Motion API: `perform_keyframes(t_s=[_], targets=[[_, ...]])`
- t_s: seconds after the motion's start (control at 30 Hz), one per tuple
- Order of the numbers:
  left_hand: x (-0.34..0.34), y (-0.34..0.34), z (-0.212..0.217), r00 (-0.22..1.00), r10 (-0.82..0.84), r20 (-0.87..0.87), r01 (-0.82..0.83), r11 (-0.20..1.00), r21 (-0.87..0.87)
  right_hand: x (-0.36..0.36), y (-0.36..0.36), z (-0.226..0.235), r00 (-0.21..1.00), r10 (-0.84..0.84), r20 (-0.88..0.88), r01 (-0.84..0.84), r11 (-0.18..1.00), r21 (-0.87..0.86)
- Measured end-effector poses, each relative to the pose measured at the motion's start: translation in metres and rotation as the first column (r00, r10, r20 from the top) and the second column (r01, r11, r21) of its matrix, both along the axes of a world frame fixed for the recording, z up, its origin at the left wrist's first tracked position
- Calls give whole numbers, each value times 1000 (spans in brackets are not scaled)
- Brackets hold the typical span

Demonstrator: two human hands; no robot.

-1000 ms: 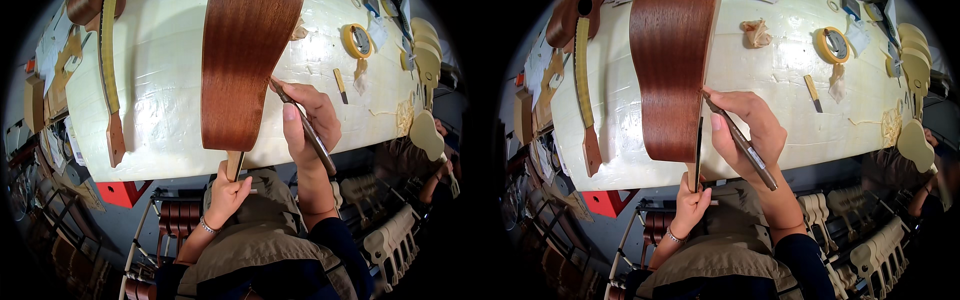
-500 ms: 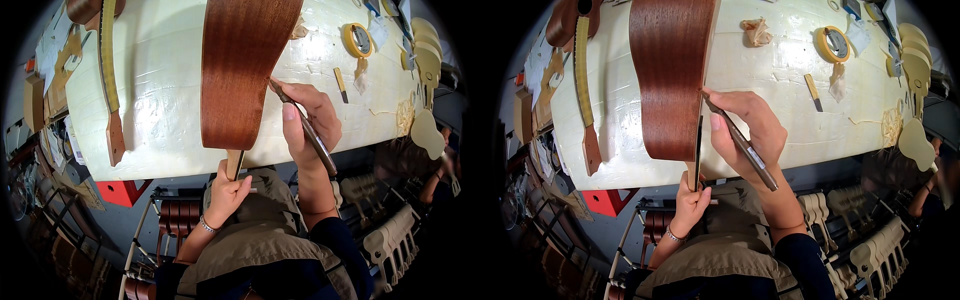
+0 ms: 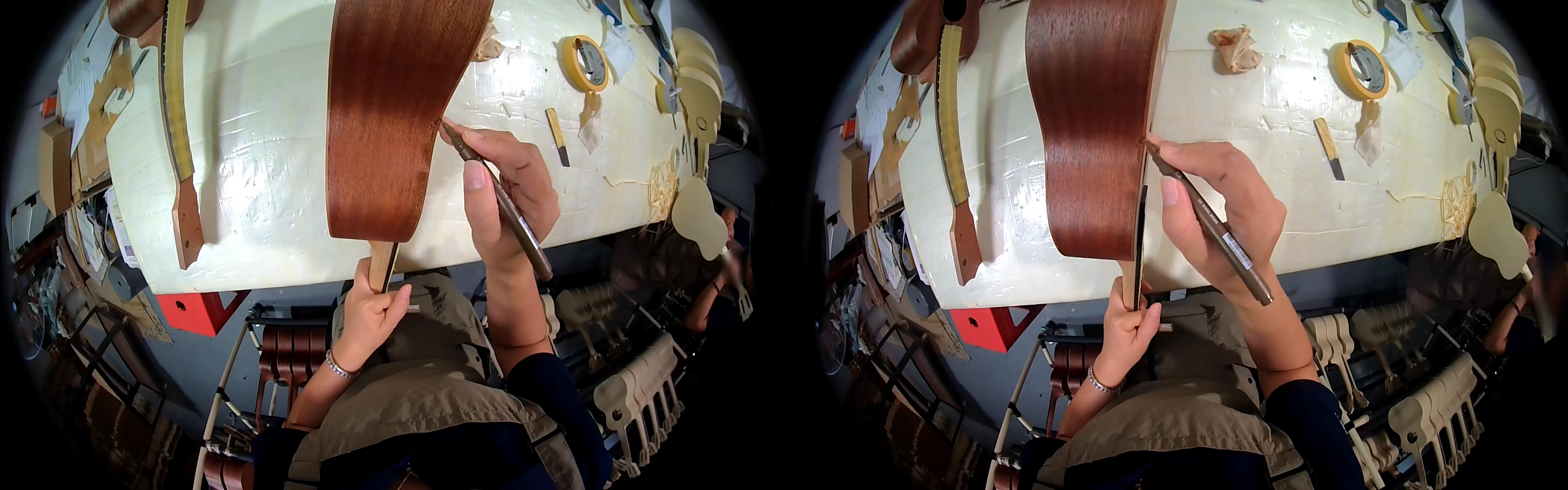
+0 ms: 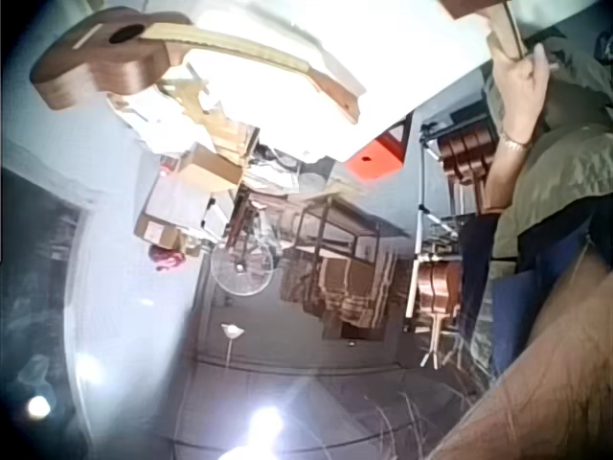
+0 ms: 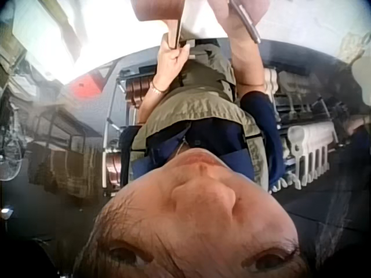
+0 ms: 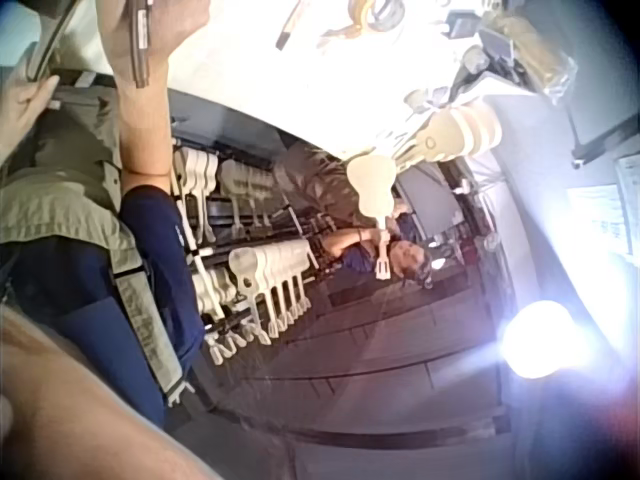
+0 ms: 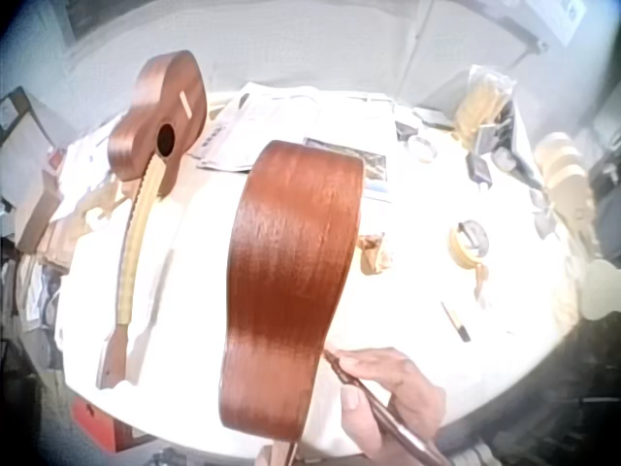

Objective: The person inspects and finishes the back and sides of wooden guitar bodies. They use a small tool to scrape or mark the surface, wipe it with a cloth, and then place the guitar on a rack. The person repeats this process on several guitar bodies.

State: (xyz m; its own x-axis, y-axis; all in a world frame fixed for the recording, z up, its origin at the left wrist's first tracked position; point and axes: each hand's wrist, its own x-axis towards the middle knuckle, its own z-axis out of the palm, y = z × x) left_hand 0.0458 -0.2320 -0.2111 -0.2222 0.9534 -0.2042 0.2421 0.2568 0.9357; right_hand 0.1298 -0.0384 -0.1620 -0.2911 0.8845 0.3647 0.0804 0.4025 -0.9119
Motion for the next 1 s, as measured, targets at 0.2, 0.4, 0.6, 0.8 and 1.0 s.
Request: perform_keyframes(t_s=[0.2, 0.4, 0.6, 0.8, 1.0], targets=[[-1, 1, 3, 1000, -3, 5, 3, 1000, -11, 4, -5, 3, 999, 29, 29, -29, 999, -13], [0, 0, 2, 1000, -2, -5, 2, 1000, -14, 1, -3, 1, 1000, 13, -1, -13, 1000, -20], [0, 0, 1, 1000, 2, 2, -2, 1000, -9, 6, -8, 1, 999, 41, 7, -40, 997, -59], [0, -1, 0, 1000, 5, 3, -5, 1000, 1, 2, -4, 3, 1000, 24, -10, -25, 998, -58], [-1, -6, -9, 999, -9, -52, 10, 1000, 19, 5, -9, 3, 999, 47, 6, -46, 995, -89]])
